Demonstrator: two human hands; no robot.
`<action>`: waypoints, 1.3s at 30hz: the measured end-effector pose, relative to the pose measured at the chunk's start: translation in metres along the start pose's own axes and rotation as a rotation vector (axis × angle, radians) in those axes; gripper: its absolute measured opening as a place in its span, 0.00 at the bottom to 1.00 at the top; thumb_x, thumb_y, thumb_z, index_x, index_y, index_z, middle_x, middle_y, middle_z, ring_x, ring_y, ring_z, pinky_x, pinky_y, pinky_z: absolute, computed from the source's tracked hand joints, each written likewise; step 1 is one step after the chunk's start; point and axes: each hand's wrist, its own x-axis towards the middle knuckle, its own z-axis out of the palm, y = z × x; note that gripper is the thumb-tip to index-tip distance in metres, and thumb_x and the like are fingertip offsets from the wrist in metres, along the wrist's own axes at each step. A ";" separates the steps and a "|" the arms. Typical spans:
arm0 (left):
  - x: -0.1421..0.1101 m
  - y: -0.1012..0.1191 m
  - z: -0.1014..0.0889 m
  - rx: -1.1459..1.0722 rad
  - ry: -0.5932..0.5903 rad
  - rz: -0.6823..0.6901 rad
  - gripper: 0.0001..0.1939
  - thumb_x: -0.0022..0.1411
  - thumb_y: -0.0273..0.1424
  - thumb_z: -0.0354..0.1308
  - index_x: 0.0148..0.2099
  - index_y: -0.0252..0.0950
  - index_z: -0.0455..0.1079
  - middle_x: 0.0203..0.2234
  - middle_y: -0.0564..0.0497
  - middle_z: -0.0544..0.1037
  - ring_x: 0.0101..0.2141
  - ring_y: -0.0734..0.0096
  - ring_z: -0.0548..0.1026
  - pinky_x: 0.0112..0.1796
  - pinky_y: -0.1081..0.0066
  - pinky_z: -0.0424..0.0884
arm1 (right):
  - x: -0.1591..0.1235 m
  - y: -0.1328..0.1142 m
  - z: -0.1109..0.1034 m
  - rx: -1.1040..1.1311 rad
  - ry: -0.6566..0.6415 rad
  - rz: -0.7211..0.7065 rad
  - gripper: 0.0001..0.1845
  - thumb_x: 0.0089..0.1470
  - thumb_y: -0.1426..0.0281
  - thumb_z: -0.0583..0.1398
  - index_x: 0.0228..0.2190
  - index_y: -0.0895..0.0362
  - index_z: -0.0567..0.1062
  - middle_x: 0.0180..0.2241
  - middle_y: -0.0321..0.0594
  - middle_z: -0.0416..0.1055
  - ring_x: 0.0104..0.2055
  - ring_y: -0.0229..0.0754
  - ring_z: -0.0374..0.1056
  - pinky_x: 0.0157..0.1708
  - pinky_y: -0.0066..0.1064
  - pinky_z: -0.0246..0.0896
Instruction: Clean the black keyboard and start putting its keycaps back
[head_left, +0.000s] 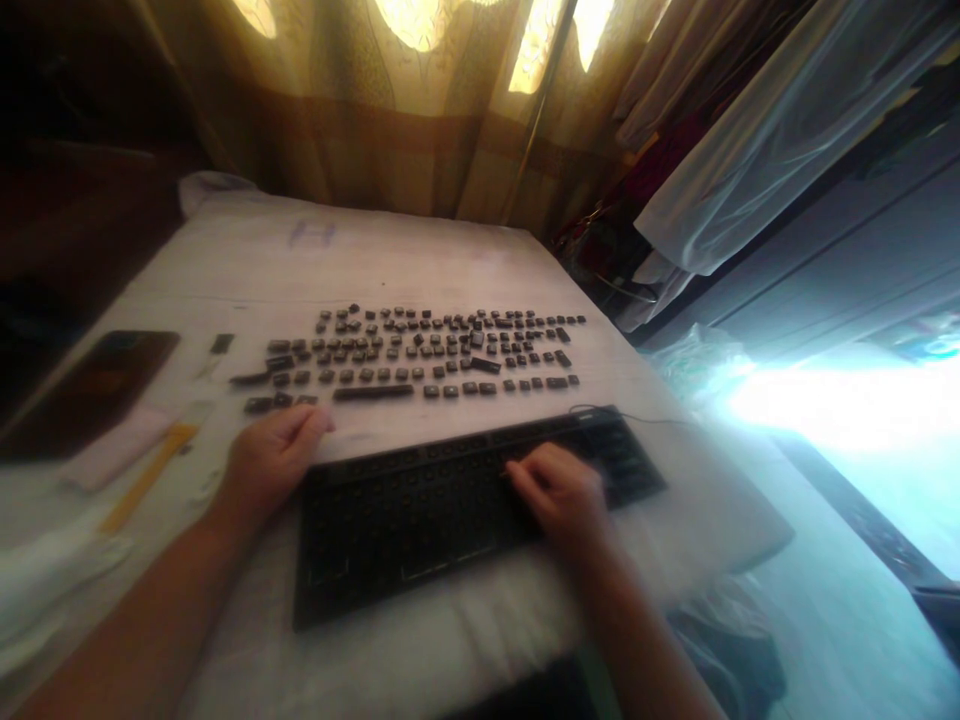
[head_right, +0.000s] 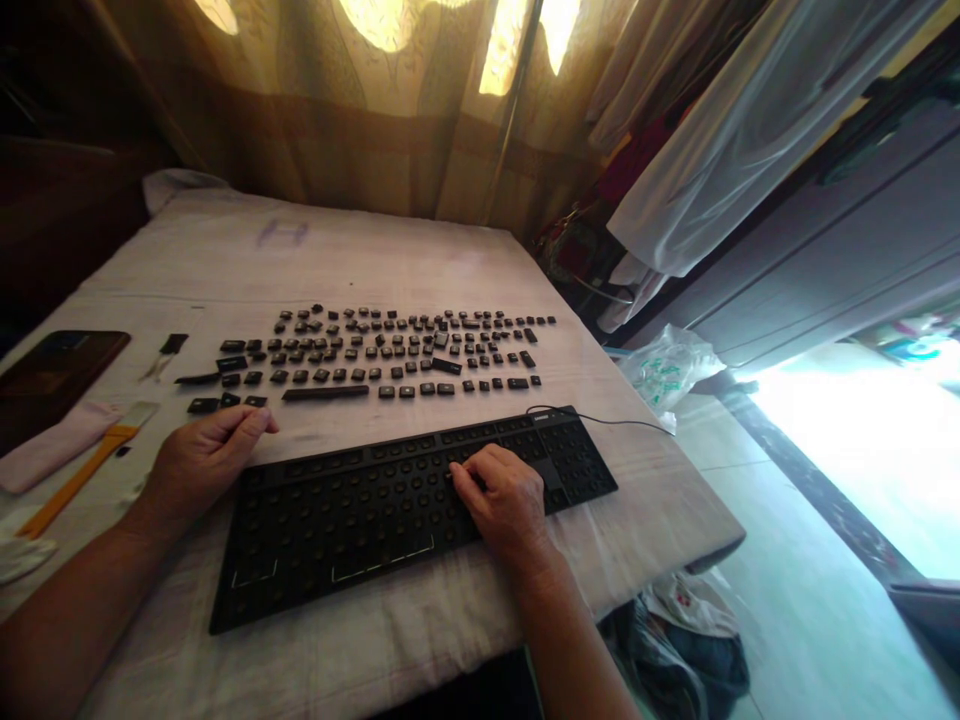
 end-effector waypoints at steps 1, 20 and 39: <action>0.000 0.000 0.000 -0.002 -0.002 0.000 0.20 0.59 0.47 0.48 0.31 0.39 0.74 0.26 0.52 0.80 0.31 0.63 0.77 0.34 0.70 0.69 | 0.000 0.000 0.000 -0.006 0.001 0.003 0.19 0.63 0.67 0.58 0.19 0.54 0.69 0.20 0.34 0.67 0.23 0.36 0.63 0.24 0.28 0.56; 0.001 -0.002 0.000 0.021 0.019 0.034 0.17 0.59 0.46 0.48 0.29 0.42 0.73 0.23 0.55 0.78 0.27 0.66 0.75 0.30 0.72 0.67 | -0.006 0.007 -0.001 0.049 0.289 0.161 0.16 0.62 0.69 0.59 0.22 0.53 0.70 0.21 0.34 0.69 0.24 0.38 0.65 0.26 0.30 0.59; 0.002 0.000 0.000 0.018 0.013 -0.004 0.18 0.58 0.47 0.48 0.29 0.42 0.73 0.24 0.53 0.79 0.29 0.62 0.77 0.32 0.70 0.68 | -0.006 0.004 -0.005 -0.043 0.132 0.044 0.15 0.60 0.71 0.59 0.21 0.53 0.71 0.22 0.35 0.71 0.25 0.38 0.67 0.27 0.30 0.59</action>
